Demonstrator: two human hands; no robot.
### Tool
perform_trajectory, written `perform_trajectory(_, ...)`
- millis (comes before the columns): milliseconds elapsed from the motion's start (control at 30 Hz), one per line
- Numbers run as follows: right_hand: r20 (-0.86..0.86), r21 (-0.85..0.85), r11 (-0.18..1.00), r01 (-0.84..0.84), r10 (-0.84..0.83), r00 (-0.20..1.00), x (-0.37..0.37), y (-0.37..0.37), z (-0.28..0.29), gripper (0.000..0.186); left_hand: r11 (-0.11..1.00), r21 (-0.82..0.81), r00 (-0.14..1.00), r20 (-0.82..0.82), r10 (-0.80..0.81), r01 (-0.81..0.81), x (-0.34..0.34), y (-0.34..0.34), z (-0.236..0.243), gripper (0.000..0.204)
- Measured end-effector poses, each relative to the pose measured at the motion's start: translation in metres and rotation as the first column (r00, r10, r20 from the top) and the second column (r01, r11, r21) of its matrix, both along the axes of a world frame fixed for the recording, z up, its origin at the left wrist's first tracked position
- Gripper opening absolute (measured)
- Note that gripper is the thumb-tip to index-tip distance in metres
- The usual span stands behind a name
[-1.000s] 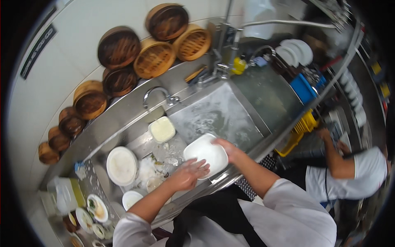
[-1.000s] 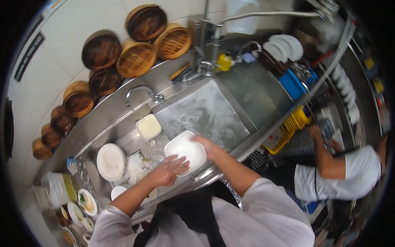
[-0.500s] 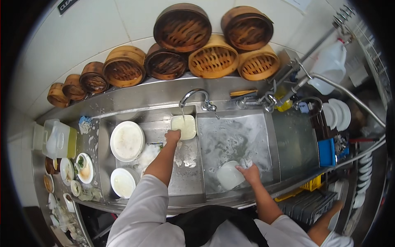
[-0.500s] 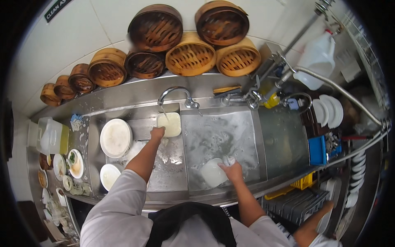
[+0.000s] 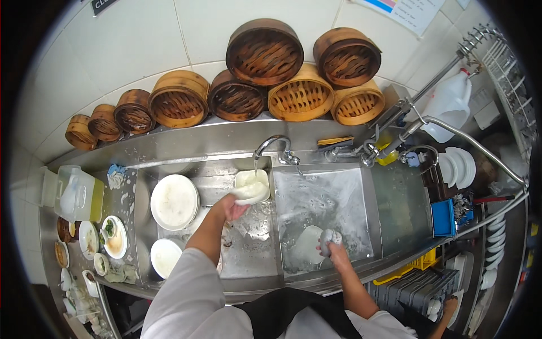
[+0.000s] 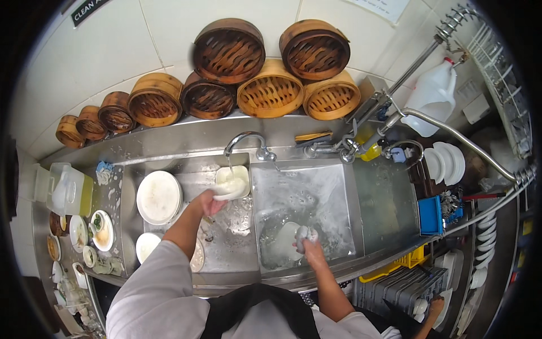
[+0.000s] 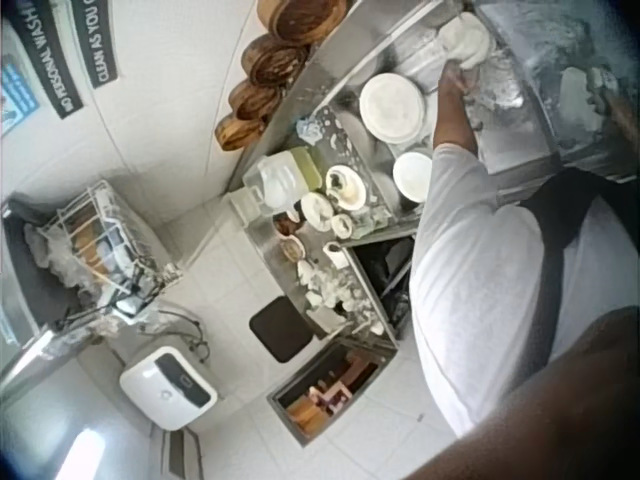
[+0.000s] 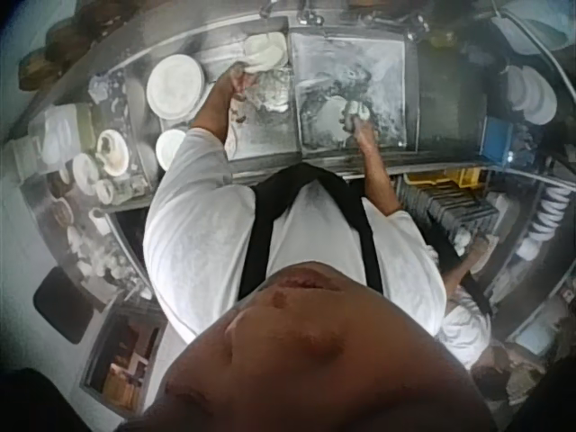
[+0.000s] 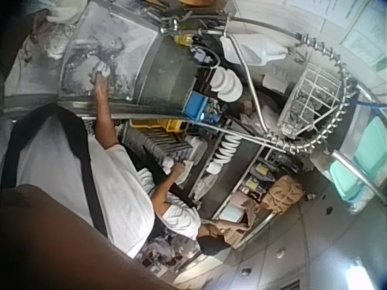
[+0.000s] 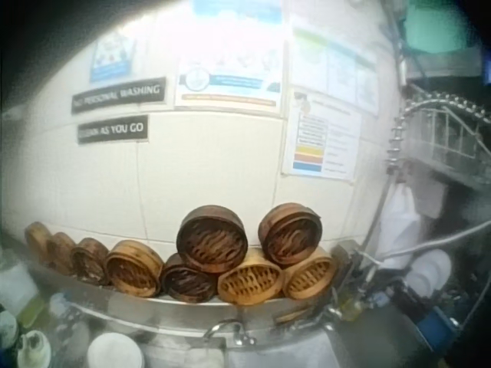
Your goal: The person washes various dishes and kitchenware in a sink. The person uses a sponge to scrub white bowls, small sauce containers, and a large metal tray inside the sink, then moves to an adjacent counter to rinse and scrub several glasses and small bowls, handling items one at a time and clearing debris from them.
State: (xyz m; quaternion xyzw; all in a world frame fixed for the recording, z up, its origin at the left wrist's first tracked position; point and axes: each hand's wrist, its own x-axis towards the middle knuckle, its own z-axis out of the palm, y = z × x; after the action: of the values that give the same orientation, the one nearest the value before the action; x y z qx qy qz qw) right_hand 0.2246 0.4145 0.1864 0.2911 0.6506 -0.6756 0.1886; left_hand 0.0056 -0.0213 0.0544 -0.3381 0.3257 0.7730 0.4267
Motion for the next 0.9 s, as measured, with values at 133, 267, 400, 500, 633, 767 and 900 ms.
perform_trajectory(133,-0.548,-0.045,0.981,-0.187,0.132,0.826,-0.032,-0.070,0.033,0.054,0.796,0.568,0.973,0.205,0.108,-0.208,0.091,-0.034,0.021,0.047)
perform_trajectory(267,-0.480,0.419,0.847,-0.328,0.513,0.712,-0.050,-0.214,0.111,0.053,0.988,0.153,0.971,-0.237,0.025,0.012,0.159,-0.019,0.133,0.069)
perform_trajectory(400,-0.303,0.809,0.423,-0.408,0.895,0.326,-0.040,-0.283,0.078,0.049,0.977,-0.214,0.807,-0.580,-0.112,-0.018,0.195,-0.047,0.212,0.079)
perform_trajectory(500,-0.087,0.982,0.121,-0.143,0.970,0.226,-0.050,-0.303,0.072,0.036,0.975,-0.184,0.846,-0.533,0.005,-0.122,0.229,-0.085,0.216,0.084)
perform_trajectory(633,-0.313,0.835,0.506,-0.217,0.760,0.569,-0.035,-0.409,0.084,0.038,0.980,0.006,0.799,-0.578,0.167,-0.200,0.261,-0.103,0.233,0.084)
perform_trajectory(767,0.139,0.731,-0.009,-0.682,0.981,0.136,-0.038,-0.414,0.099,0.044,0.980,-0.054,0.812,-0.570,0.128,-0.192,0.266,-0.148,0.252,0.100)
perform_trajectory(900,0.293,0.913,-0.195,-0.357,0.925,0.244,-0.019,-0.435,0.141,0.035,0.974,0.100,0.823,-0.521,0.225,-0.203,0.290,-0.160,0.249,0.096)
